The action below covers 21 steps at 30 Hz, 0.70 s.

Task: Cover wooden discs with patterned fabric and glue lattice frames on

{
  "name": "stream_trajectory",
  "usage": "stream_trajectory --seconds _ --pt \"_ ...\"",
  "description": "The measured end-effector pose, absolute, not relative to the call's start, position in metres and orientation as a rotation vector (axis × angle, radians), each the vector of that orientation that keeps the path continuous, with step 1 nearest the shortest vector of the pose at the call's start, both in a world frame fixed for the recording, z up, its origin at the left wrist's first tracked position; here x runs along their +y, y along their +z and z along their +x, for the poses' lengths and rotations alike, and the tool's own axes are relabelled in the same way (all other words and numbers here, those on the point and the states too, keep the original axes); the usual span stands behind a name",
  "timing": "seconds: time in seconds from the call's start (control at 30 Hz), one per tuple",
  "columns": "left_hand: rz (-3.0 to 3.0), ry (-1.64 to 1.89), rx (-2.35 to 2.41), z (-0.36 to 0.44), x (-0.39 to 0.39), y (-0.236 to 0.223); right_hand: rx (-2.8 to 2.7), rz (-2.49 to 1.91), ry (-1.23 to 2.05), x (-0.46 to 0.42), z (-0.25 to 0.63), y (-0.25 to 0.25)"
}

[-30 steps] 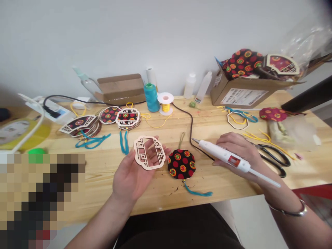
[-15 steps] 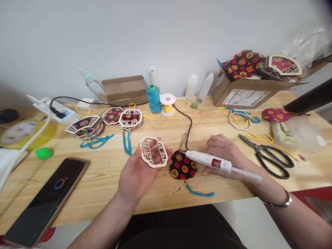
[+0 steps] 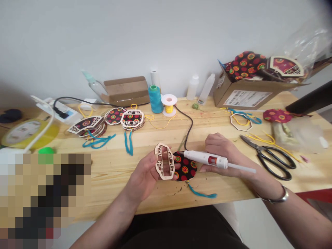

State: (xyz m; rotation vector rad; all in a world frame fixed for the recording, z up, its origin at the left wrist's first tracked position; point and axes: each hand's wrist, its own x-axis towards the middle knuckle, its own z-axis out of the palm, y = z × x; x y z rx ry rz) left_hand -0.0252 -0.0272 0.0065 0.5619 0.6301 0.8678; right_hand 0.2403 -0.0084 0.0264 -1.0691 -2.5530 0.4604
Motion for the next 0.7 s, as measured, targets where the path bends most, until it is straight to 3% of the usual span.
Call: stream_trajectory --seconds 0.7 --pt "0.543 0.852 0.613 -0.0254 -0.0265 0.0063 -2.512 -1.115 0.46 -0.0082 0.2394 0.0268"
